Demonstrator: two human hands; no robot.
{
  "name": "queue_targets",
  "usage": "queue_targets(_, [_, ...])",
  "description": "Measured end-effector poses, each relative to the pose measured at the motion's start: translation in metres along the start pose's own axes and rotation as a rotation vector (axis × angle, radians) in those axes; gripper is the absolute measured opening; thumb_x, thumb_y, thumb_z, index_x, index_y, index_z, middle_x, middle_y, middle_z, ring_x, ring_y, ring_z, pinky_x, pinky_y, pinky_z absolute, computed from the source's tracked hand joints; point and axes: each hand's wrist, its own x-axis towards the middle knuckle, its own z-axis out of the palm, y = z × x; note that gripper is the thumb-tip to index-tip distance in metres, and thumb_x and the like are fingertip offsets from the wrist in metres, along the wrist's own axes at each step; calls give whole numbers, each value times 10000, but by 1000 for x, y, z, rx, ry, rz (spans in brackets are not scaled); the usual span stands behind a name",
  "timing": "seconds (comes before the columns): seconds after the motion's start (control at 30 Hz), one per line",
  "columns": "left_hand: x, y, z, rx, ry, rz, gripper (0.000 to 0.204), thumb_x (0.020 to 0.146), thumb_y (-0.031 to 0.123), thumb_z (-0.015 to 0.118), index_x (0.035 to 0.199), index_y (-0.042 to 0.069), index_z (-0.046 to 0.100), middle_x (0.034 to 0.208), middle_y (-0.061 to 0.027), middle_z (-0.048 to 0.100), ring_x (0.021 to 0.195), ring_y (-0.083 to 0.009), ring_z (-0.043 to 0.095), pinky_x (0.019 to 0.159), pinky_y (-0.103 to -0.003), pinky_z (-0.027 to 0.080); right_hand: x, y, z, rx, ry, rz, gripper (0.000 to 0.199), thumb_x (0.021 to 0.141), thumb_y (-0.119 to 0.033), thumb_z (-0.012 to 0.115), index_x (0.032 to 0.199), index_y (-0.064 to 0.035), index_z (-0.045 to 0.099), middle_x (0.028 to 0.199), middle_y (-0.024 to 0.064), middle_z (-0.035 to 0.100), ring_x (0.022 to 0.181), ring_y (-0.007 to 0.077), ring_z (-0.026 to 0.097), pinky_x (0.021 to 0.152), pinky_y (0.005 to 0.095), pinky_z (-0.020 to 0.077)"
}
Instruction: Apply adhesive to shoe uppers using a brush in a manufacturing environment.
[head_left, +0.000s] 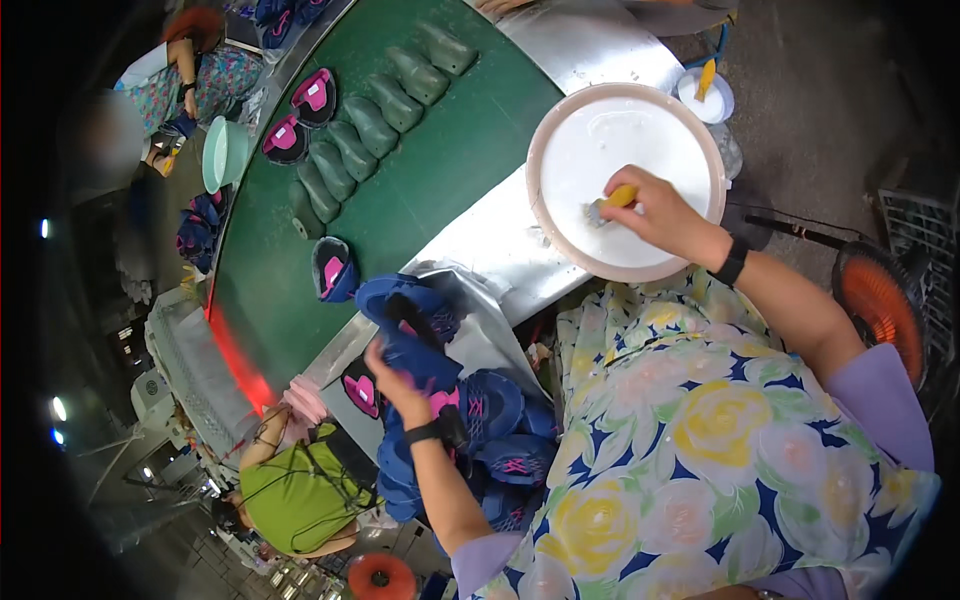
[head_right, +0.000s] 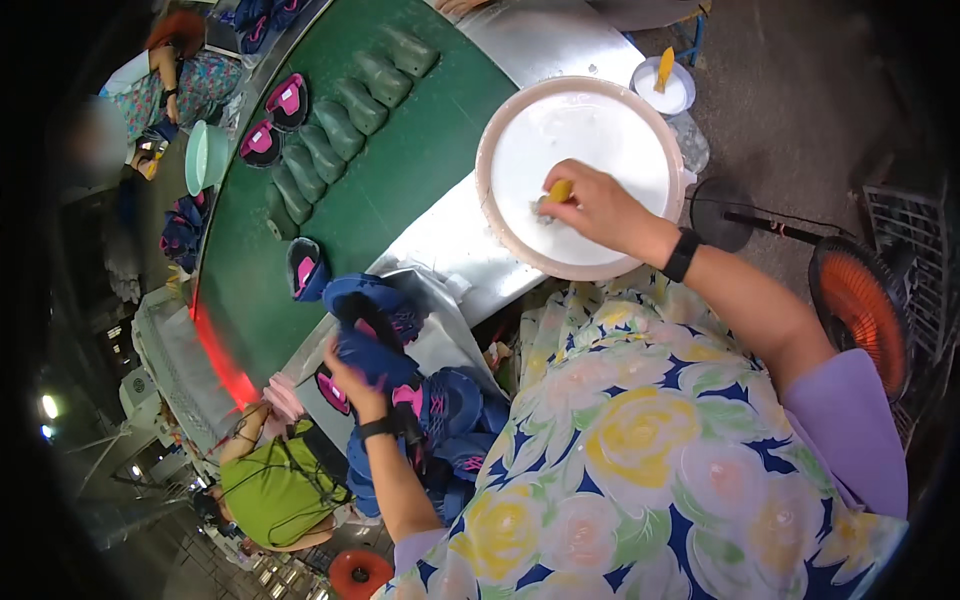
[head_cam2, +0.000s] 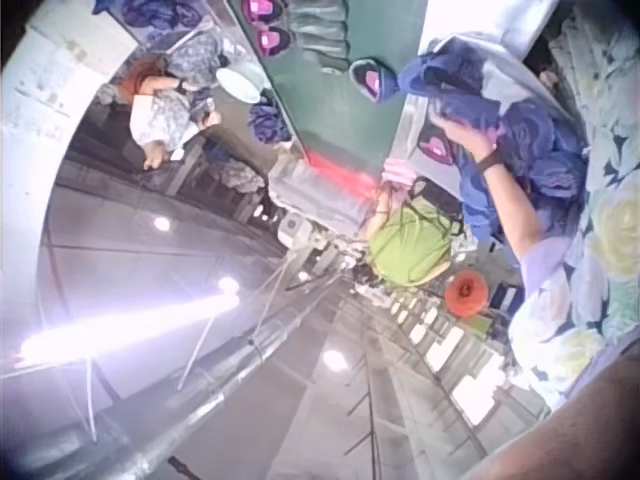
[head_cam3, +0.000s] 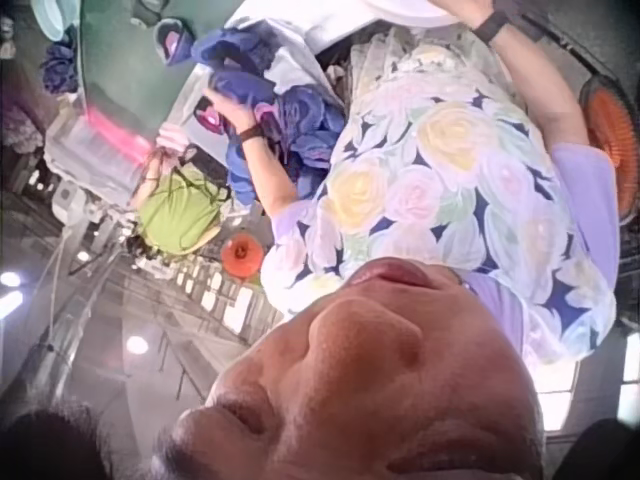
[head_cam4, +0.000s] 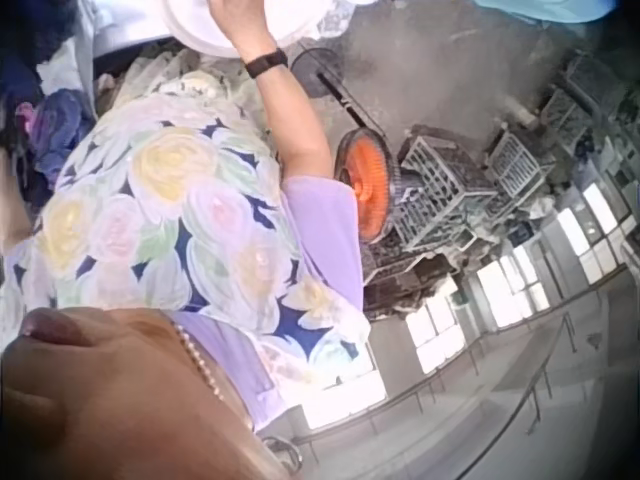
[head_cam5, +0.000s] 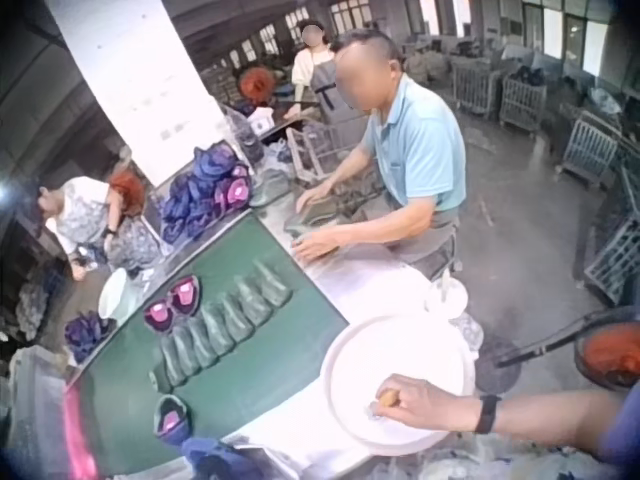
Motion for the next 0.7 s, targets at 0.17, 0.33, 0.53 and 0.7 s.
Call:
queue_targets(0.17, [27, -54, -65, -266, -201, 202, 605, 835, 169, 698, 1356, 5, 438, 1280, -143, 563, 1075, -278, 610, 923, -378, 510, 5, -15, 8, -164, -402, -274, 164, 880, -142, 669, 944, -47, 552, 916, 119, 587, 833, 314, 619, 749, 407, 505])
queue_targets(0.33, [37, -10, 22, -68, -120, 383, 605, 835, 166, 700, 1356, 3, 437, 1284, -145, 560, 1088, -280, 603, 932, -383, 503, 22, 18, -25, -298, -311, -288, 165, 860, -122, 670, 937, -40, 550, 890, 131, 607, 863, 341, 626, 776, 444, 490])
queue_targets(0.53, [59, 45, 87, 110, -144, 629, 606, 835, 161, 702, 1356, 0, 437, 1288, -148, 556, 1103, -284, 594, 943, -390, 495, 45, -29, -70, 167, -180, -217, 185, 902, -181, 673, 970, -36, 581, 885, 105, 652, 813, 240, 639, 735, 335, 493])
queue_targets(0.7, [57, 77, 132, 252, -121, 838, 607, 835, 158, 704, 1356, -3, 436, 1292, -150, 553, 1117, -286, 587, 952, -395, 488, 45, -44, -82, 249, -147, -162, 216, 892, -209, 693, 940, -31, 580, 825, 105, 642, 721, 213, 625, 672, 323, 489])
